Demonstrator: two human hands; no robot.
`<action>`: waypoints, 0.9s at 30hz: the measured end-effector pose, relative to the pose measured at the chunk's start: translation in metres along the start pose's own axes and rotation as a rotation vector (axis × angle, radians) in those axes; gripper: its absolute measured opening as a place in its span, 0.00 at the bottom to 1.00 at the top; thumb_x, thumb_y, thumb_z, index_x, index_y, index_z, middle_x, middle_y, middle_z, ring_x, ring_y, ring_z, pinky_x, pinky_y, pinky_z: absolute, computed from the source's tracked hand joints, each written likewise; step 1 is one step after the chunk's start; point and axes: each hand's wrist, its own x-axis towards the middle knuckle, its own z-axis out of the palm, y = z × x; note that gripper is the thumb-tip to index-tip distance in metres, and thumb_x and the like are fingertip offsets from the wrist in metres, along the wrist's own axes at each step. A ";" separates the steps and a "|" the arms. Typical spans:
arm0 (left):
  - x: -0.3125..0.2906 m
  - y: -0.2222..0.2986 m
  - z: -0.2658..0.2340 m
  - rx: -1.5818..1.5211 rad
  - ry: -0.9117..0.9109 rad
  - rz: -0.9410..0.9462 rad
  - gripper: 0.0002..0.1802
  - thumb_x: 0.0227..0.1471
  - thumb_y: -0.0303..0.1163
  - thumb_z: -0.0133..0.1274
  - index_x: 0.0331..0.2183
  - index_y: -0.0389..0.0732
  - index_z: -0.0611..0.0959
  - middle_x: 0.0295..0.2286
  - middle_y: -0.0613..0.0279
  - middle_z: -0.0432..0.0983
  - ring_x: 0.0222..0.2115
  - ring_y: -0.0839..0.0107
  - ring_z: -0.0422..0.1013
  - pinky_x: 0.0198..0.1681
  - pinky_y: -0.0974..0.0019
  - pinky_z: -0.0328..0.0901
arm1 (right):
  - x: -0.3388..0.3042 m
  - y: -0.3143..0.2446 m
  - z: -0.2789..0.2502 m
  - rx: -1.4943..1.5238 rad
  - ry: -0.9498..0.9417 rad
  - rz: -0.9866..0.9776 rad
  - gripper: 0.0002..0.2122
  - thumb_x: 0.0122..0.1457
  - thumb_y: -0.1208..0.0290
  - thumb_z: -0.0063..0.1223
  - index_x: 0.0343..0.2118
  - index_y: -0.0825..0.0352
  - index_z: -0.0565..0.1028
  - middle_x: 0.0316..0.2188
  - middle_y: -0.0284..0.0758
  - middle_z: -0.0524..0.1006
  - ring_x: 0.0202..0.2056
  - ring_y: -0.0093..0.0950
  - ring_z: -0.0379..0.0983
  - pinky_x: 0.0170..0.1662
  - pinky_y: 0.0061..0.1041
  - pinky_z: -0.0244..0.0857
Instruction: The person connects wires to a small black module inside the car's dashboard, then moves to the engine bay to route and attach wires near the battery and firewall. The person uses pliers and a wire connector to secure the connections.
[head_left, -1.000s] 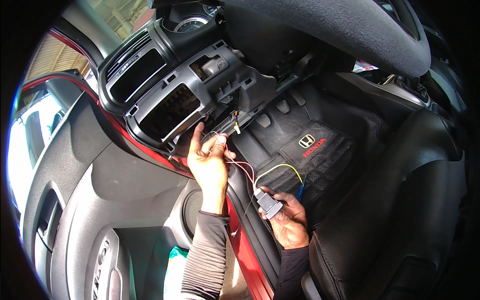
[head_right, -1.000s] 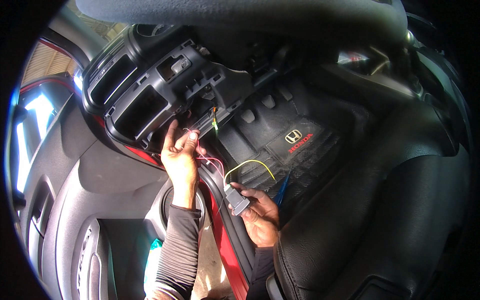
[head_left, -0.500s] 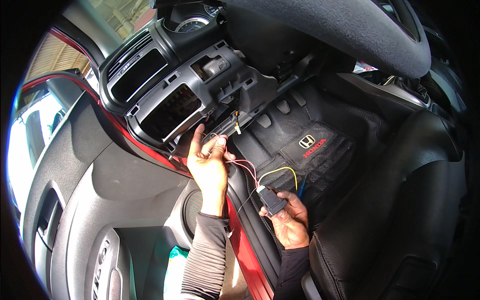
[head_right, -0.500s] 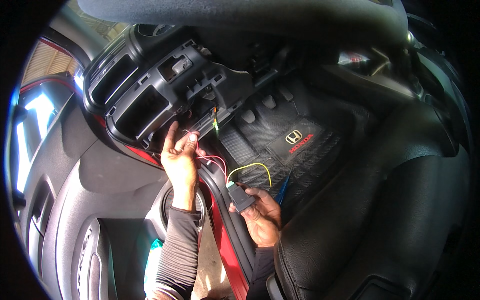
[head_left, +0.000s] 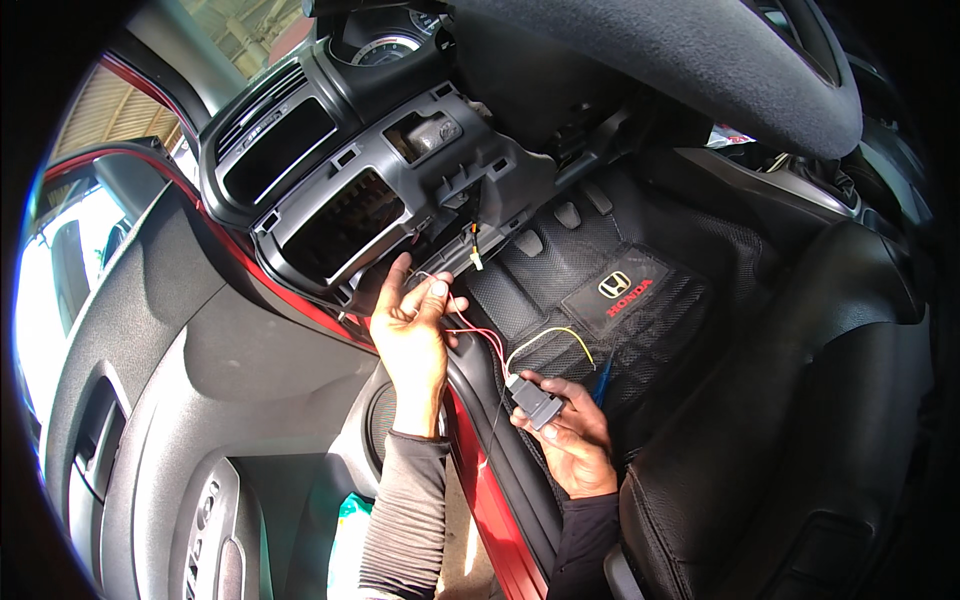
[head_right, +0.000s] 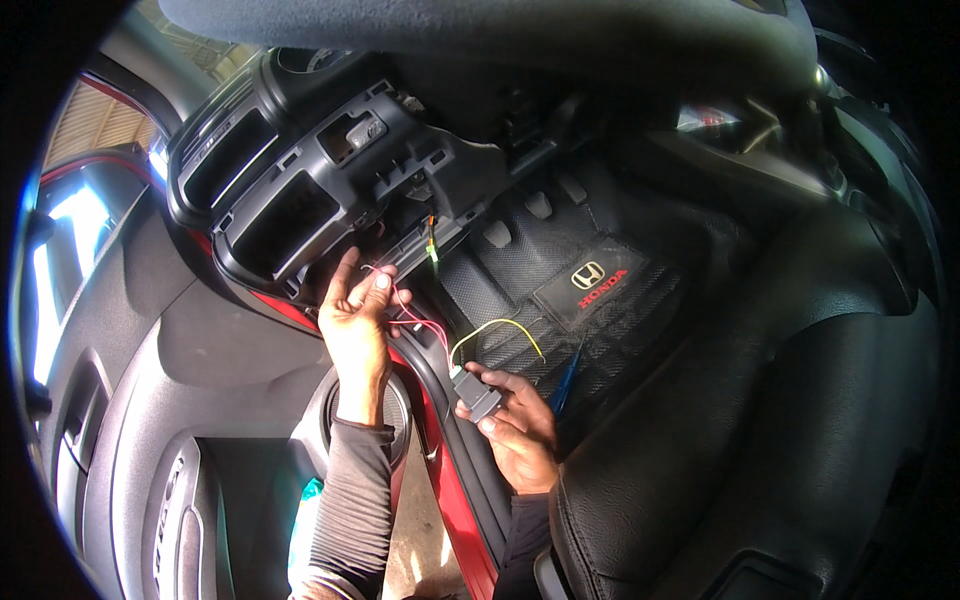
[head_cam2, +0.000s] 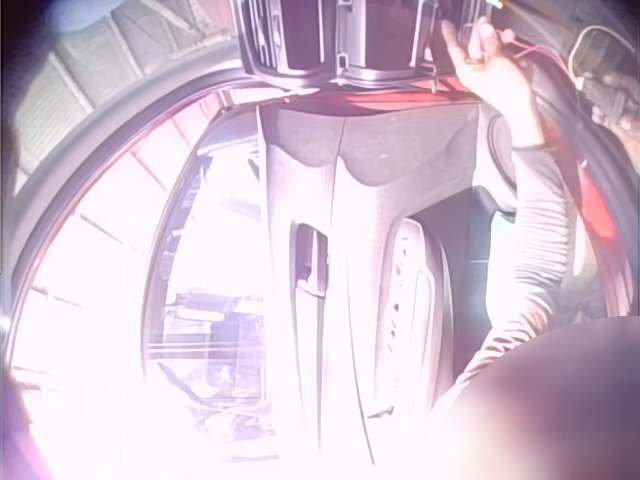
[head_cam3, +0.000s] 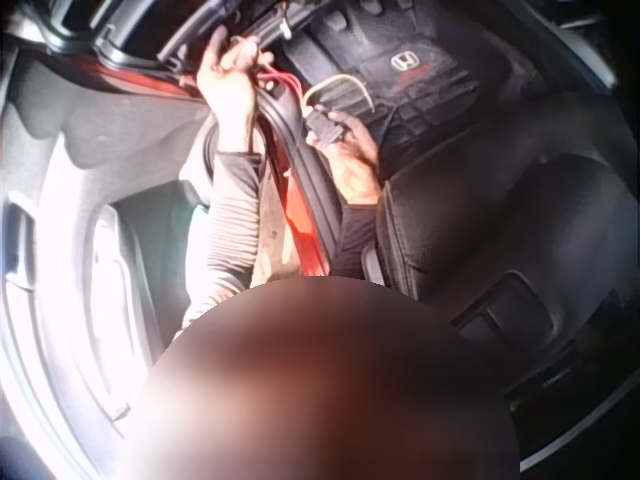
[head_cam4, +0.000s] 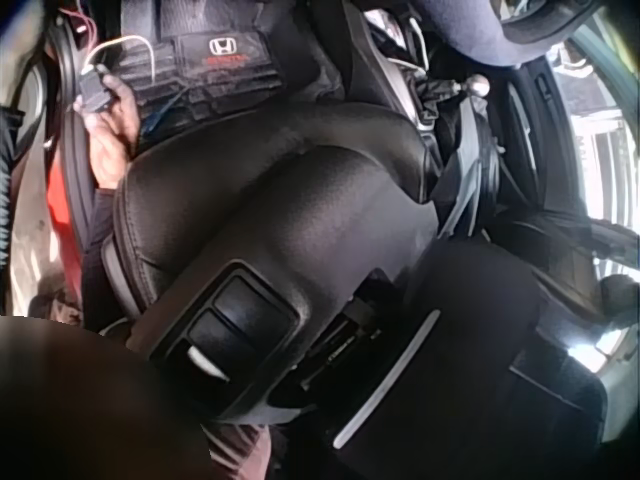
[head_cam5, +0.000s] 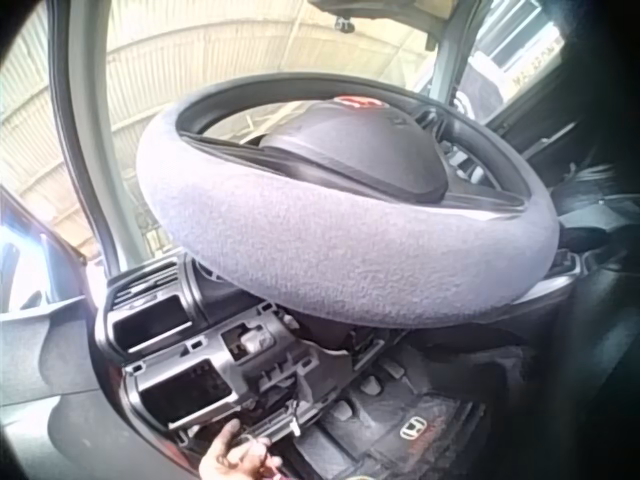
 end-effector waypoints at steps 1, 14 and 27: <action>0.000 0.000 -0.001 -0.004 -0.010 -0.008 0.33 0.60 0.23 0.57 0.63 0.26 0.63 0.37 0.49 0.83 0.28 0.71 0.81 0.16 0.77 0.68 | 0.000 0.001 0.000 -0.005 -0.006 -0.002 0.25 0.55 0.82 0.59 0.57 0.72 0.67 0.61 0.51 0.66 0.51 0.37 0.73 0.59 0.41 0.65; -0.003 -0.004 -0.011 -0.045 -0.106 -0.037 0.32 0.62 0.21 0.51 0.64 0.30 0.61 0.44 0.44 0.80 0.36 0.64 0.81 0.23 0.73 0.74 | 0.001 0.002 0.000 -0.045 0.001 0.000 0.25 0.53 0.88 0.57 0.56 0.72 0.69 0.62 0.46 0.68 0.50 0.34 0.74 0.59 0.37 0.66; -0.010 -0.011 -0.028 -0.167 -0.118 -0.203 0.33 0.60 0.19 0.52 0.64 0.26 0.59 0.38 0.49 0.80 0.33 0.65 0.80 0.37 0.64 0.78 | 0.001 0.003 -0.003 -0.036 0.010 -0.025 0.25 0.53 0.89 0.55 0.56 0.73 0.69 0.64 0.47 0.65 0.53 0.36 0.73 0.61 0.38 0.66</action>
